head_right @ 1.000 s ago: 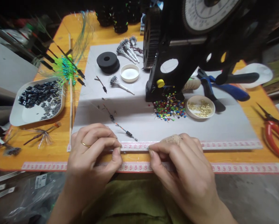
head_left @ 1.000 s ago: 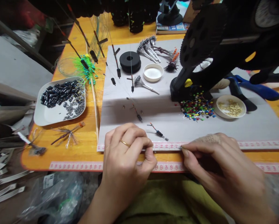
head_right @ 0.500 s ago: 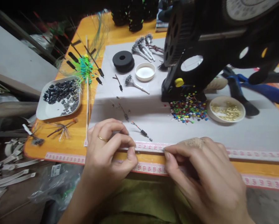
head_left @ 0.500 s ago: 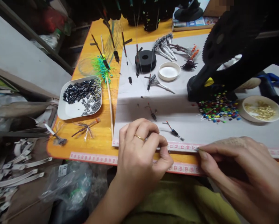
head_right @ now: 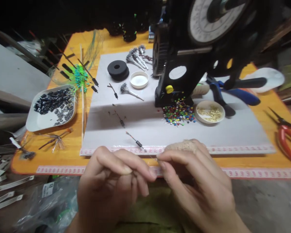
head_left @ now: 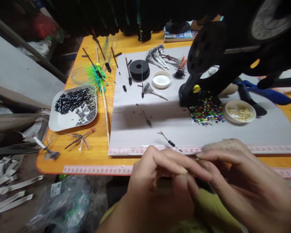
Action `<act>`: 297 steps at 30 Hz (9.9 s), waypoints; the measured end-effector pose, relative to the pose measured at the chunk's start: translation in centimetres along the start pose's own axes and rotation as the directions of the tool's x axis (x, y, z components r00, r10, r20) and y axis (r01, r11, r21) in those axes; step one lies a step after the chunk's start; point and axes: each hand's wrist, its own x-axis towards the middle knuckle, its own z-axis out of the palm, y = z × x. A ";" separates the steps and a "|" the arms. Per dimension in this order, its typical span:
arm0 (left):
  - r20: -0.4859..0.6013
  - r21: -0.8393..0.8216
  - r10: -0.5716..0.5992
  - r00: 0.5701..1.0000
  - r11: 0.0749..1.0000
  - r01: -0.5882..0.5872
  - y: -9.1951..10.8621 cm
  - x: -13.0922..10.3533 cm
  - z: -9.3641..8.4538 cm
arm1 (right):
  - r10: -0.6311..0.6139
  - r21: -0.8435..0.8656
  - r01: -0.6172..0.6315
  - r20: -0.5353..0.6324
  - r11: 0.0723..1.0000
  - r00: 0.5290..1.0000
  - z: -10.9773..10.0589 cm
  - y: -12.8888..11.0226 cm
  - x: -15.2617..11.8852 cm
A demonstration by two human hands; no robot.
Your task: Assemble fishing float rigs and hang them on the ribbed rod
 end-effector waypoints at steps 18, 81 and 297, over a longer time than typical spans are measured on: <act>0.028 0.217 -0.390 0.920 0.901 0.376 0.6 0.7 1.3 | -0.105 0.029 0.107 -0.074 0.994 0.992 -0.9 -0.9 -0.6; 0.096 0.178 -0.443 0.891 0.889 0.423 0.5 0.4 0.4 | -0.191 -0.068 0.189 -0.013 0.980 0.982 -0.2 0.0 -0.7; 0.086 -0.417 -0.390 0.917 0.822 0.388 -1.6 -4.3 1.3 | 0.374 -0.730 -0.341 -0.126 0.592 0.919 -15.6 12.9 -4.7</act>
